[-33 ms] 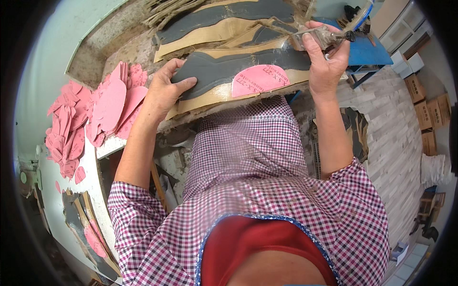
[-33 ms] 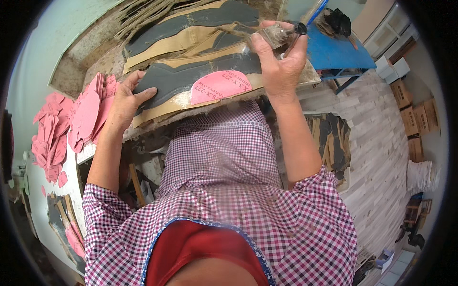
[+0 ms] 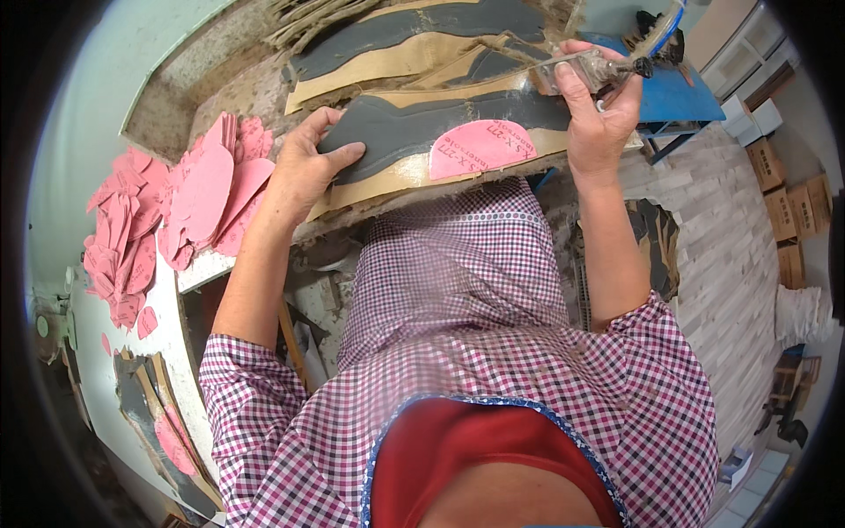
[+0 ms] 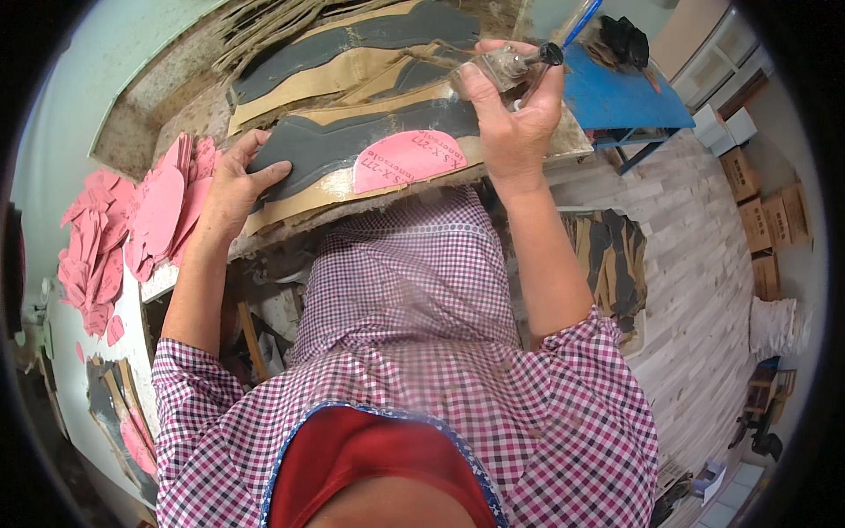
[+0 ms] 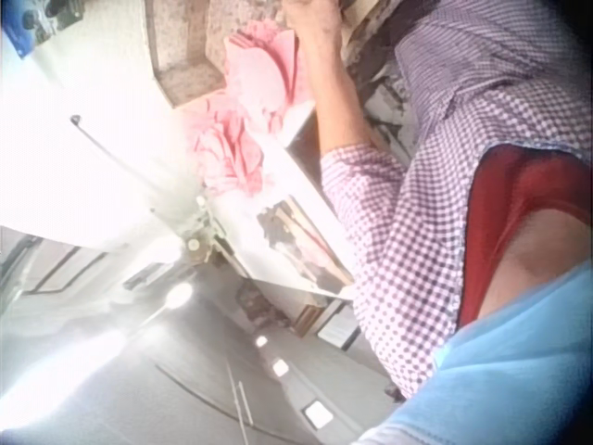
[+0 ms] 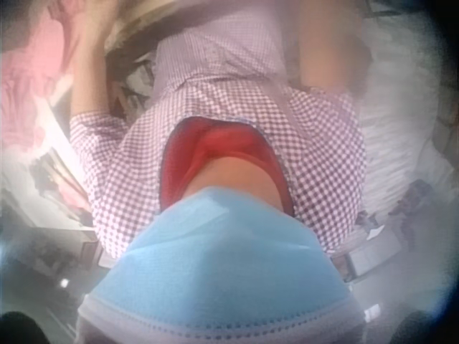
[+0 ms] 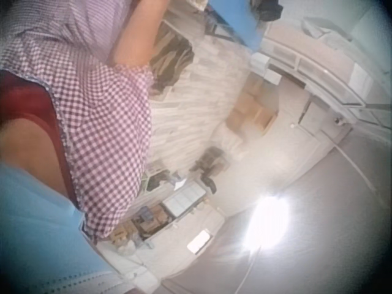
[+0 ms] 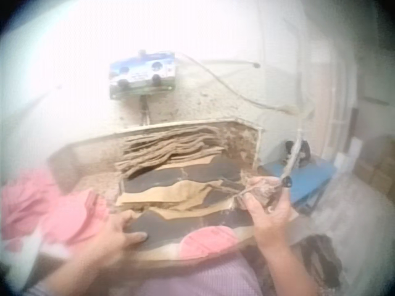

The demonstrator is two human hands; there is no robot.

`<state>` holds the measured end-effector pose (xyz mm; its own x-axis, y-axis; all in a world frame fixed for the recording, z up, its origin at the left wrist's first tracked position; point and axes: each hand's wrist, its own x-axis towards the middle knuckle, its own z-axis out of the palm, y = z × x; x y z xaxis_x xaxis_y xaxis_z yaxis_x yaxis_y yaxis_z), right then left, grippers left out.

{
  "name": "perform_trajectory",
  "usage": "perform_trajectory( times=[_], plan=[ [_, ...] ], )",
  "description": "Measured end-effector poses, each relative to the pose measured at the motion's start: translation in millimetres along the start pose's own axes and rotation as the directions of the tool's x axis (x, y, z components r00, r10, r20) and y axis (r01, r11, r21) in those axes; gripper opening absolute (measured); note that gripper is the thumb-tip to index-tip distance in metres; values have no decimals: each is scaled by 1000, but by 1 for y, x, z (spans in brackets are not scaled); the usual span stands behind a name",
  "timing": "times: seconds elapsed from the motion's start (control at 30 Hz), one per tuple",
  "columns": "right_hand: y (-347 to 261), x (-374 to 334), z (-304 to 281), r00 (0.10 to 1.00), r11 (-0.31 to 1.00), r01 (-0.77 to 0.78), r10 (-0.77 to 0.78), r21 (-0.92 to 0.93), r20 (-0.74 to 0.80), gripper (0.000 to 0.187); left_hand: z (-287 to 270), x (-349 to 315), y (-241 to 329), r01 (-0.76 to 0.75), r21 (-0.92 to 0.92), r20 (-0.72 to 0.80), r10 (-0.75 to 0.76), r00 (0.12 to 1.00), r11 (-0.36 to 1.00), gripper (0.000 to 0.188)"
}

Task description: The person places pink foam pieces onto black shoe insoles and presses them down using a metal tool. They repeat this process for multiple insoles, stacking the finished pieces on the table.

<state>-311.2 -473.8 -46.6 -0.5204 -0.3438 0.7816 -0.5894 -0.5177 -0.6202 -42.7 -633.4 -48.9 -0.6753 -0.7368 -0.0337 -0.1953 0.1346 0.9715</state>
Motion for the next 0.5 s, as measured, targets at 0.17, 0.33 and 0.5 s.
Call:
perform_trajectory(
  times=[0.17,0.33,0.5],
  plan=[
    [-3,-13,34,996,980,-16,-2,197,91,34,3,3,-7,-51,1,-24,51,998,999,24],
    [-22,-24,84,988,915,-49,-14,400,152,38,7,3,-11,-91,39,-52,93,994,995,22],
    [-28,-20,95,984,937,-37,-26,347,174,38,7,2,-9,-96,56,-54,99,994,994,22]
  ],
)
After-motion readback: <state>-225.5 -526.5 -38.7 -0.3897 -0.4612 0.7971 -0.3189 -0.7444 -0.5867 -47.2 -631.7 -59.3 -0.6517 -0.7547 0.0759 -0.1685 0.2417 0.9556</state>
